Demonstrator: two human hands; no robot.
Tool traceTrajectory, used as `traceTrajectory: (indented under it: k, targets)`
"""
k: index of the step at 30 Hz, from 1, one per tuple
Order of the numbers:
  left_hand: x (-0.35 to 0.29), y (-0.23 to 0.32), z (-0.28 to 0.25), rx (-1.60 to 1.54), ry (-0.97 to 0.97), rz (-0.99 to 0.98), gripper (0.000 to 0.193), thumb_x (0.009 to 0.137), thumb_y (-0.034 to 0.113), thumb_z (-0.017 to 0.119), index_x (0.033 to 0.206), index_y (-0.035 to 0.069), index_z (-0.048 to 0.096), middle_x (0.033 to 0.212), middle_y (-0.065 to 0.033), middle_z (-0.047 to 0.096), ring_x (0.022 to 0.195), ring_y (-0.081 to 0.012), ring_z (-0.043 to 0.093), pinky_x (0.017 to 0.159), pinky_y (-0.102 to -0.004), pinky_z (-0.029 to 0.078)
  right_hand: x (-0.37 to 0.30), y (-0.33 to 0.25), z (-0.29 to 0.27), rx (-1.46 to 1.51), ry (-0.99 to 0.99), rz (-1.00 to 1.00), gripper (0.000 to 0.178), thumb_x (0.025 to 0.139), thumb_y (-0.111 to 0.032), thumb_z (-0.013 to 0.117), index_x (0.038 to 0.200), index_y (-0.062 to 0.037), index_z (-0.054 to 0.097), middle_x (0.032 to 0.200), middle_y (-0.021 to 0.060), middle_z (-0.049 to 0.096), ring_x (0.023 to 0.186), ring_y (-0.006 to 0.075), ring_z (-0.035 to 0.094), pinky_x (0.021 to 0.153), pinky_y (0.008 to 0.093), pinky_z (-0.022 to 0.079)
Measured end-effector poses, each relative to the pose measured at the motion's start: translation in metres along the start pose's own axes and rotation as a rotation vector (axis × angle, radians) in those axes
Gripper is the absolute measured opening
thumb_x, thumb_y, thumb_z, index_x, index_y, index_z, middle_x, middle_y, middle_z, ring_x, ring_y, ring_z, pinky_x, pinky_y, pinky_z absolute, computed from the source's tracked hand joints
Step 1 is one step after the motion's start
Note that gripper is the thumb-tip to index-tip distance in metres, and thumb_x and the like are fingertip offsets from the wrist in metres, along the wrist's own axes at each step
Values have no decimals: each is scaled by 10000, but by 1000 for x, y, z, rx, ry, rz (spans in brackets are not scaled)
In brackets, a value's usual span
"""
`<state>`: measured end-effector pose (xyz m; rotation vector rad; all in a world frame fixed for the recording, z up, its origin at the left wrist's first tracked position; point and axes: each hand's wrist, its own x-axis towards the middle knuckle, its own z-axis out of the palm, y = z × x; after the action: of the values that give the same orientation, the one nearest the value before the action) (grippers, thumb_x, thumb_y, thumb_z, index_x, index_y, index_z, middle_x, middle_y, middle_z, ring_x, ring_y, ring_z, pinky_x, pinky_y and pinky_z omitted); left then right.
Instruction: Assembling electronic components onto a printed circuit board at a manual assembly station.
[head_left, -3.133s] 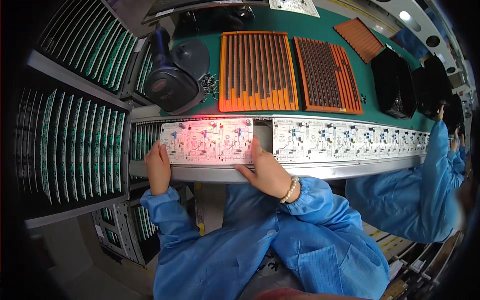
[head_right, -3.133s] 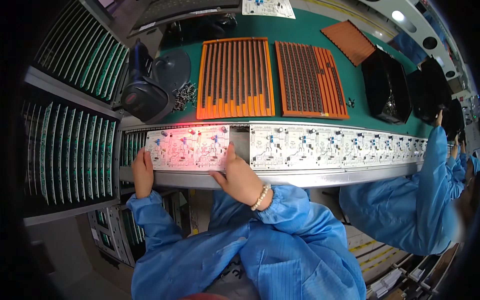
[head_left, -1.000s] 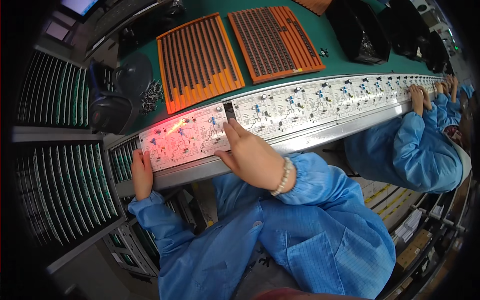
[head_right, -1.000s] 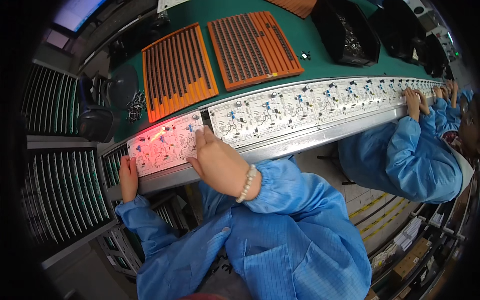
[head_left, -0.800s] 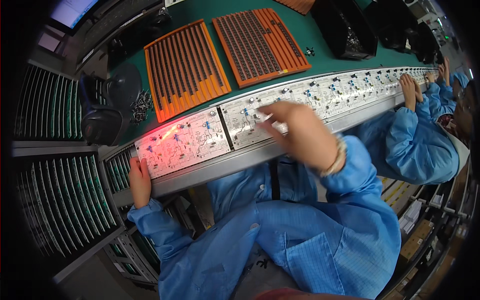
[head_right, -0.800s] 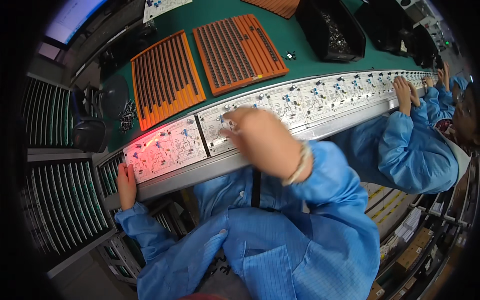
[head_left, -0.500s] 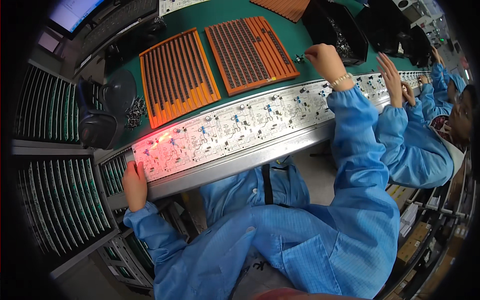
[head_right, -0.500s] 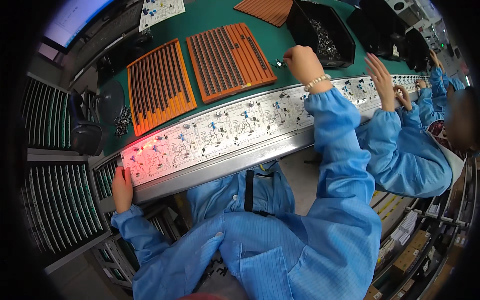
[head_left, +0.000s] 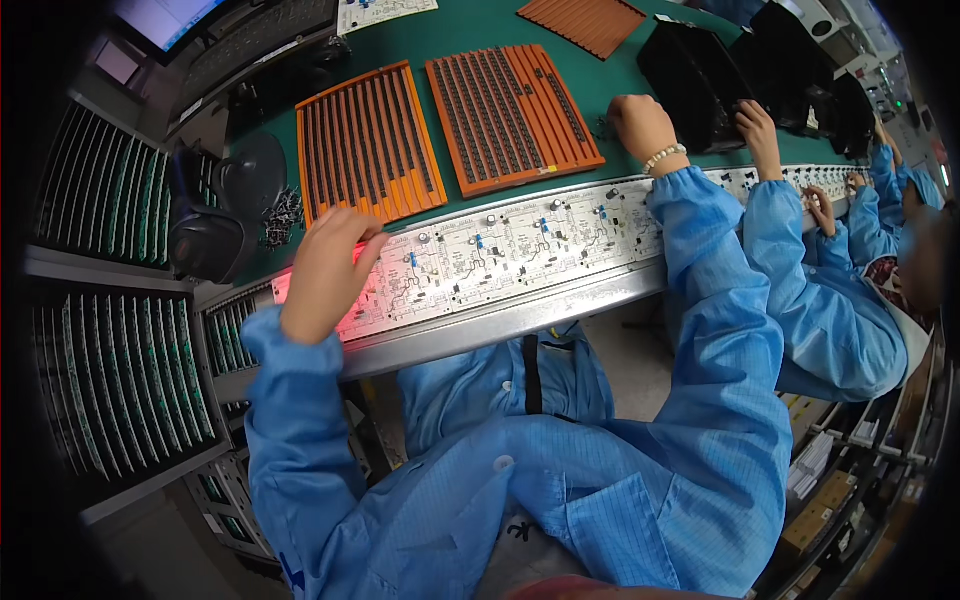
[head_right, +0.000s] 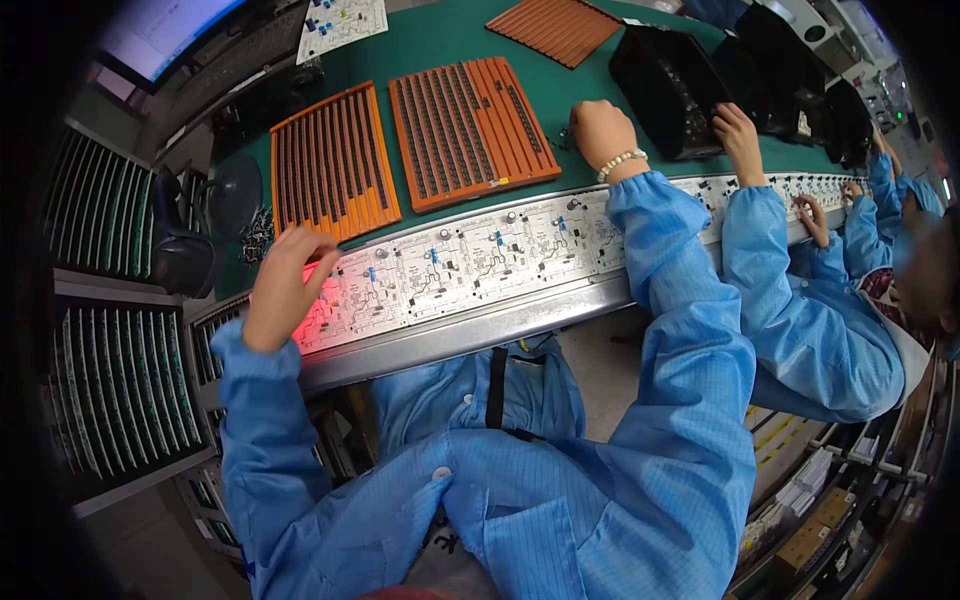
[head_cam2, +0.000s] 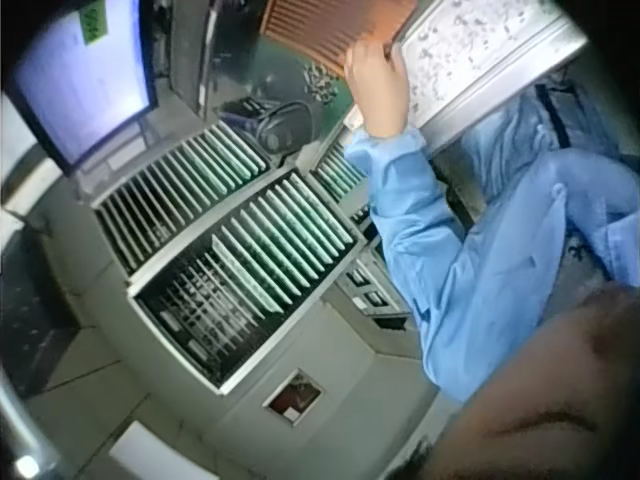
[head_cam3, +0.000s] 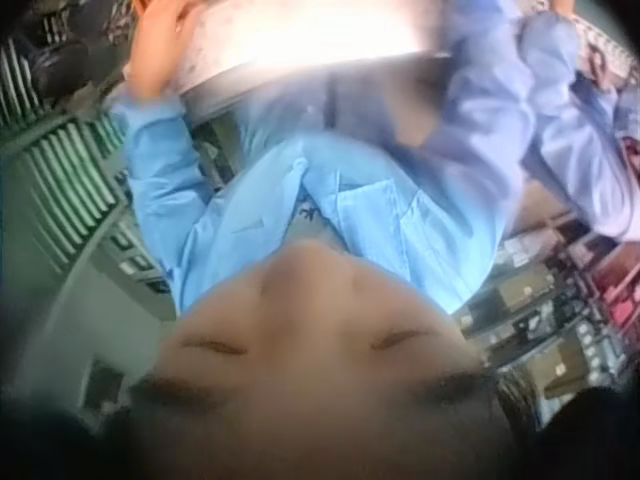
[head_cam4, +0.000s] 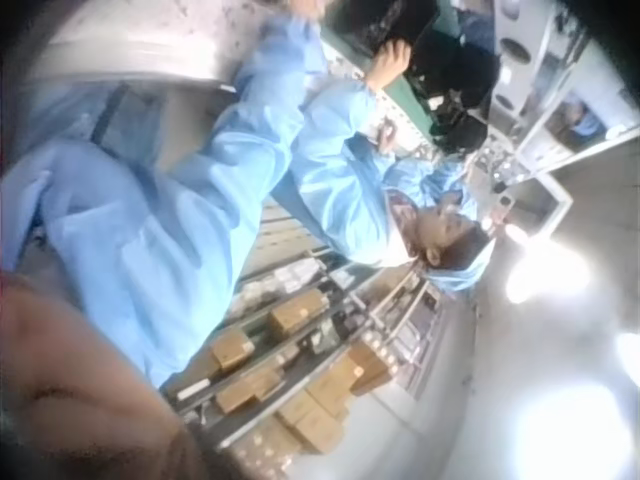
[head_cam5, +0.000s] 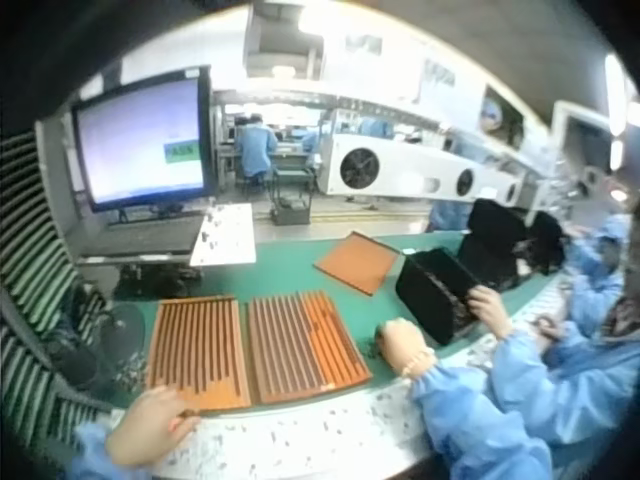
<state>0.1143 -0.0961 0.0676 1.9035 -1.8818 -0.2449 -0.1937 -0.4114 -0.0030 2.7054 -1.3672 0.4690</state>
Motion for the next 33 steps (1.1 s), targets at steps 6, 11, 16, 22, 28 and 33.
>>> traceTrajectory:
  k: [6, 11, 16, 22, 28, 33]
  targets:
    - [41, -24, 38, 52, 193, 111, 120, 832, 79, 657, 926, 4, 655, 866, -121, 599, 883, -299, 568, 816, -406, 450, -5, -4, -18, 260, -8, 20, 51, 773, -48, 662, 816, -21, 671, 773, 170, 666, 739, 320, 664, 669, 376, 544]
    - [54, -19, 53, 179, 256, 139, 154, 814, 48, 632, 954, 0, 672, 890, -107, 606, 912, -281, 560, 844, -388, 436, -14, 6, -19, 435, 15, -1, 87, 781, -8, 618, 837, -6, 685, 784, 168, 687, 728, 333, 671, 667, 384, 543]
    - [48, -24, 59, 449, 263, 163, 218, 789, 29, 590, 984, -8, 678, 915, -100, 611, 931, -259, 559, 859, -371, 423, -18, 14, -8, 462, 6, -47, 109, 804, -10, 634, 895, 5, 693, 848, 150, 707, 753, 282, 689, 690, 332, 549]
    - [47, -22, 60, 524, 254, 213, 269, 786, 36, 571, 1032, -14, 668, 925, -100, 609, 929, -252, 562, 853, -376, 425, -20, 8, -16, 466, -6, -17, 115, 793, -22, 650, 891, -4, 709, 800, 153, 705, 720, 266, 693, 663, 324, 553]
    - [42, -25, 63, 544, 252, 283, 275, 790, 39, 570, 1044, -22, 658, 951, -101, 613, 935, -250, 569, 846, -379, 427, -49, 12, -86, 718, 28, 146, 121, 881, -33, 649, 978, 36, 668, 859, 98, 714, 776, 145, 698, 684, 250, 553]
    - [41, -21, 58, 511, 255, 283, 228, 792, 35, 602, 1006, -15, 662, 940, -101, 616, 913, -252, 575, 829, -379, 427, -94, 22, -115, 944, 26, 303, 150, 928, -60, 619, 1004, 68, 638, 881, 97, 698, 818, 155, 697, 718, 249, 571]
